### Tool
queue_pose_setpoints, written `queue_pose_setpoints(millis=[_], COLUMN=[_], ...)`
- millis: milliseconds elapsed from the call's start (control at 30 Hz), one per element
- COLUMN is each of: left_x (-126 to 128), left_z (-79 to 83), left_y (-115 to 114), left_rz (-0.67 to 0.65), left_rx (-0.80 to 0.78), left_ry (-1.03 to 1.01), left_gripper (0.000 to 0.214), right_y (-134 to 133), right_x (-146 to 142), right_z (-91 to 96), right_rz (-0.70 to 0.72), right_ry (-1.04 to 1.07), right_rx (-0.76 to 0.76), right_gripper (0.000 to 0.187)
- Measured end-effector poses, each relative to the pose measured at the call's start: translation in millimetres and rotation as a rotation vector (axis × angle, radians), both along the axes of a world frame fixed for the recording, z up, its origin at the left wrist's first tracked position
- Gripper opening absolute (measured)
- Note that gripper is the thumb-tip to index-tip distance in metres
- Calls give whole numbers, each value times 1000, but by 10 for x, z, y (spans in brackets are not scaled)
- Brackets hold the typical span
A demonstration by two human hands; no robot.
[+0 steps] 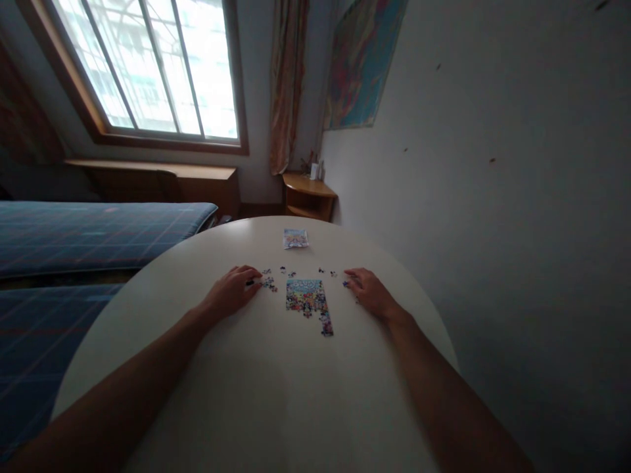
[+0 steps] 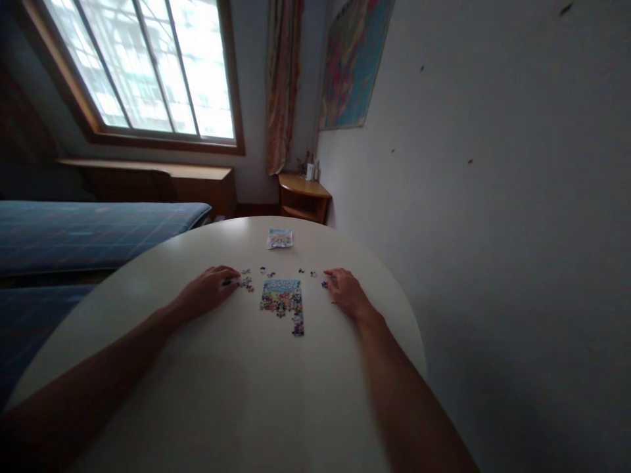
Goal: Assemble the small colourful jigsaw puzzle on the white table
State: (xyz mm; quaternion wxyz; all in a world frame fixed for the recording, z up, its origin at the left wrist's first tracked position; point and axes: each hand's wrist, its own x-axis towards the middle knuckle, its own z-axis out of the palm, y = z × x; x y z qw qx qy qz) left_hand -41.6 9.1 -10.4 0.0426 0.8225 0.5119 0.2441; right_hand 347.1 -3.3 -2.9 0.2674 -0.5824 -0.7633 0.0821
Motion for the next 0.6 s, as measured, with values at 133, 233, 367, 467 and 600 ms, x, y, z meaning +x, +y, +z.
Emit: queue_pose_setpoints(millis=[133,233,367,467,600], left_x=[66,109,126,120,121], left_z=[-40,-70,-90,-104,-117], left_y=[-7,0,14,26,28], left_rz=[33,49,50,57,62], left_rx=[6,21,17,21,10], left_ry=[-29,-42,-46,-48,-37], left_gripper=[32,33,34,34,35], right_y=[-15,-33,-41,-37,-21], right_x=[-163,-264,-296,-298,-386], right_z=[1,-12,-19,-11,-2], right_rz=[50,78,79,76,98], right_ry=[-95,-146,-155,-142,-190], right_rx=[24,4,15,49,37], right_gripper=[41,47,48,45,49])
